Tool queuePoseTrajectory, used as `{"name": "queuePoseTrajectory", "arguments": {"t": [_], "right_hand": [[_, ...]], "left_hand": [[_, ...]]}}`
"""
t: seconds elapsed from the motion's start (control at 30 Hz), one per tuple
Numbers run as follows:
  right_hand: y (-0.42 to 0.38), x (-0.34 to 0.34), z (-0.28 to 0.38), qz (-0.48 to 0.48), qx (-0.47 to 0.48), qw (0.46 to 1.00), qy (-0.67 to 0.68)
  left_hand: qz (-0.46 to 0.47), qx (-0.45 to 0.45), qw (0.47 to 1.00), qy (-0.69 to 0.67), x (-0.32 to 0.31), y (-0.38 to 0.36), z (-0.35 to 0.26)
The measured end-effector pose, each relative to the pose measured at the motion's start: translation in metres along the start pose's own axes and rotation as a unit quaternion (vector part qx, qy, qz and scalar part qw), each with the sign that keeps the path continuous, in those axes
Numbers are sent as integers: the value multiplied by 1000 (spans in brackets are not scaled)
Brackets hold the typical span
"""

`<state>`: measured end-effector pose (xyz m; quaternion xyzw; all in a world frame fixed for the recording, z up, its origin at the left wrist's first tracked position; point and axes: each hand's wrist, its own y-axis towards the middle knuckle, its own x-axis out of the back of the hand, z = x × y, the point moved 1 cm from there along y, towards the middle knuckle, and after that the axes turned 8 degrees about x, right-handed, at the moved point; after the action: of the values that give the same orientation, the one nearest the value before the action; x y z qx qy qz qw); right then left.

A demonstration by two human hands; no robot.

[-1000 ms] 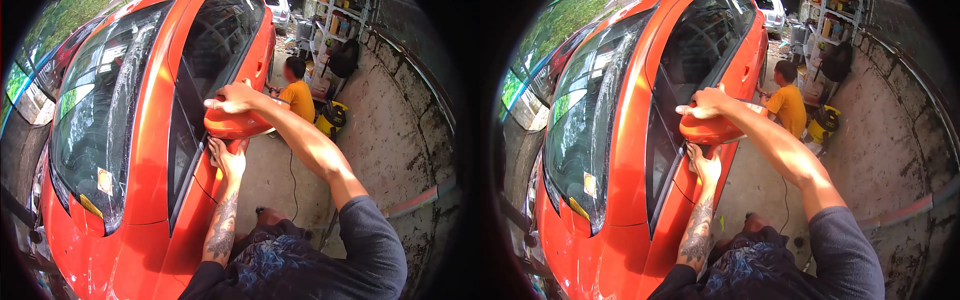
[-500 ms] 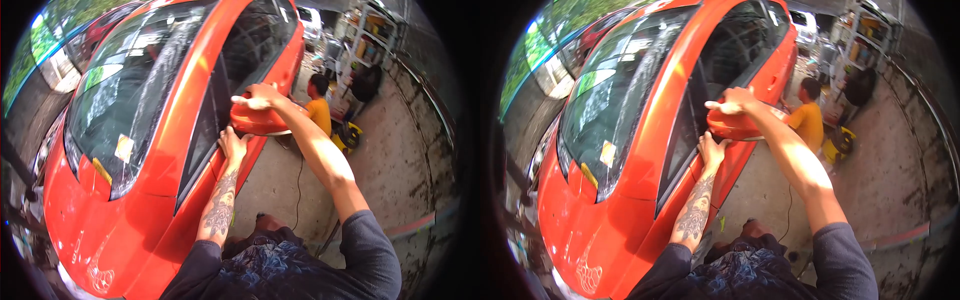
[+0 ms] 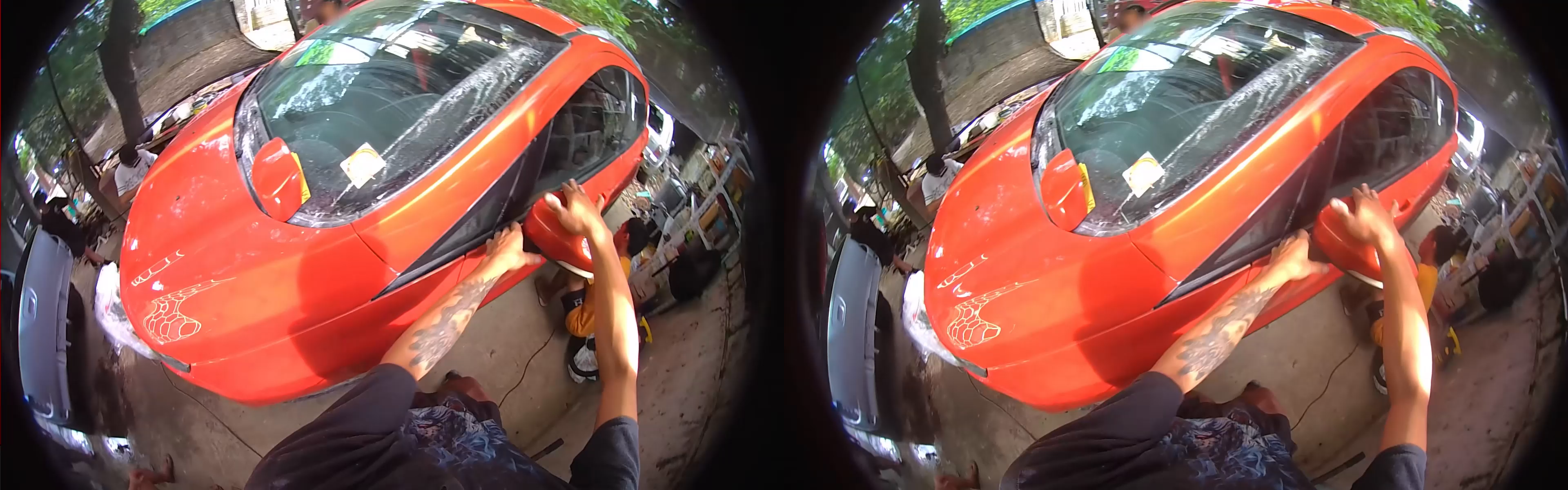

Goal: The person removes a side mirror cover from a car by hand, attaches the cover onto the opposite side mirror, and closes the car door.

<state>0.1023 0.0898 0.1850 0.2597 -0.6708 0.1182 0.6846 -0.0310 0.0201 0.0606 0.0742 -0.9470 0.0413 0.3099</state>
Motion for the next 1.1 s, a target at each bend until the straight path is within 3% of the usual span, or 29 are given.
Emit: {"name": "queuePoseTrajectory", "arguments": {"t": [0.03,0.1,0.13,0.2,0.23,0.27,0.3,0.33,0.37,0.43,0.5,0.57,0.63,0.67,0.73,0.77,0.83,0.9,0.97,1.0,1.1], "right_hand": [[-19,8,16,-48,29,998,-15],[-63,2,36,-204,135,969,42],[-87,-15,39,-251,158,940,170],[-140,-53,47,-236,139,952,137],[-162,-89,41,-195,124,955,185],[-189,-134,34,-166,86,951,247],[-219,-168,33,-117,16,973,196],[-254,-216,24,-85,-45,976,194],[-285,-251,14,-42,-97,963,247],[-354,-308,3,43,-202,941,268],[-440,-397,-34,169,-245,914,275],[-456,-407,-42,181,-272,902,282],[-500,-422,-68,206,-317,878,292],[-523,-433,-82,217,-337,866,298],[-554,-453,-105,234,-374,841,313],[-559,-461,-111,241,-392,827,322],[-548,-479,-121,249,-426,798,347],[-529,-492,-121,268,-457,762,372],[-522,-503,-122,284,-466,746,382],[-515,-509,-120,264,-423,756,424],[-496,-529,-113,273,-322,788,449]], "left_hand": [[97,-76,992,-31,15,-9,5],[110,-112,988,13,74,-66,-11],[127,-130,983,-18,101,-87,-8],[119,-105,978,-134,169,-131,3],[51,-105,957,-264,193,-143,25],[-117,-4,972,-205,228,-161,24],[-279,-51,949,-139,253,-155,63],[-381,-17,907,-180,279,-170,71],[-486,22,868,-100,303,-168,105],[-588,111,800,50,331,-176,131],[-570,94,806,127,339,-163,162],[-550,79,808,195,348,-151,166],[-389,-8,822,416,366,-133,152],[-391,-8,822,413,377,-121,152],[-179,-30,817,548,393,-95,158],[-184,-32,816,548,397,-88,156],[-52,57,774,628,400,-68,151],[-76,15,758,648,404,-59,158],[-112,-30,775,622,412,-55,160],[-177,-40,806,563,415,-57,157],[-153,-36,811,564,426,-88,94]]}}
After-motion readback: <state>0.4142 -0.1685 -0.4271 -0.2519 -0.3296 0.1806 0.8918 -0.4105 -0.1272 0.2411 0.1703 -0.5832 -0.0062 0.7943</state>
